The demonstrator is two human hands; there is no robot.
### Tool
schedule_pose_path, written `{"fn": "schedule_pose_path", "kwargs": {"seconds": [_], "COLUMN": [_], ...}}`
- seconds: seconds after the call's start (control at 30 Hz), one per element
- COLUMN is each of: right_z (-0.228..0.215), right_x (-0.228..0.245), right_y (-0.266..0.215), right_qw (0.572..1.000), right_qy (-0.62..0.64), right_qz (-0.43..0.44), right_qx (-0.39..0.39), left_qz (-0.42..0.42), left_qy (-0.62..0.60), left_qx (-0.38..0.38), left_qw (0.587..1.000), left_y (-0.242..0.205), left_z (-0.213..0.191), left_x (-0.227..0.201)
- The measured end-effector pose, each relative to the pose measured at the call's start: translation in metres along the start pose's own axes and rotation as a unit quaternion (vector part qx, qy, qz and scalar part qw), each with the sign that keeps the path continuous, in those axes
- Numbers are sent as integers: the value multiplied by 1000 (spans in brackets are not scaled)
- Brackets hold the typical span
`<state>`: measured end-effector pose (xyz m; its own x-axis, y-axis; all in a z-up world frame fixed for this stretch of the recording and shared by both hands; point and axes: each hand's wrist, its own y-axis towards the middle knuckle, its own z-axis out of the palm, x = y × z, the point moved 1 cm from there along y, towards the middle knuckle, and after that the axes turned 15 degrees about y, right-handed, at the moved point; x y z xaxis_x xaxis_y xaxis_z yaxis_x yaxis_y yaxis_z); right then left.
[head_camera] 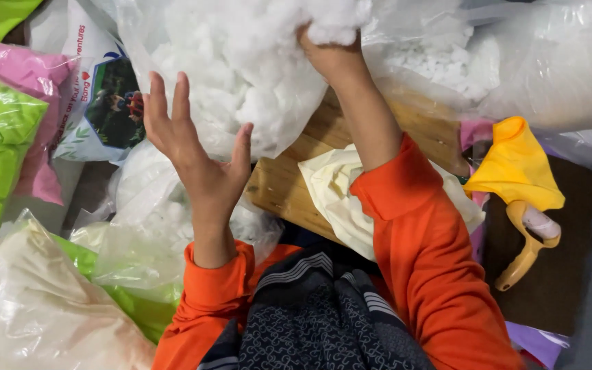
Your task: A person is stuffing a white pillowcase with white fiberfill, then smoothing it out and using a lint roller on it.
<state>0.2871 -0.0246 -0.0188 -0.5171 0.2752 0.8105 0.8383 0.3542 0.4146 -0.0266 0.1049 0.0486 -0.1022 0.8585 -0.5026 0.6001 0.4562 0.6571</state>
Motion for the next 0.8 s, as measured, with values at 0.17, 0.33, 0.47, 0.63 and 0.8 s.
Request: {"fn": "schedule_pose_path", "kwargs": {"seconds": [0.17, 0.33, 0.47, 0.63, 0.8], "right_z": [1, -4, -49, -158, -209], "right_x": [-31, -26, -31, -55, -31], "right_y": [13, 7, -39, -184, -324], "right_qw": [982, 993, 999, 998, 984], "right_qy": [-139, -77, -10, 43, 101], "right_qz": [-125, -89, -43, 47, 145], "right_qx": [-26, -7, 7, 10, -7], "left_qz": [-21, 42, 46, 102, 376], "left_qy": [20, -7, -64, -93, -32], "left_qx": [51, 32, -3, 4, 175], "left_qw": [998, 999, 997, 990, 909], "left_y": [-9, -15, -16, -39, -84], "left_z": [-3, -3, -19, -11, 26], "left_x": [-23, -37, -53, -67, -112]}}
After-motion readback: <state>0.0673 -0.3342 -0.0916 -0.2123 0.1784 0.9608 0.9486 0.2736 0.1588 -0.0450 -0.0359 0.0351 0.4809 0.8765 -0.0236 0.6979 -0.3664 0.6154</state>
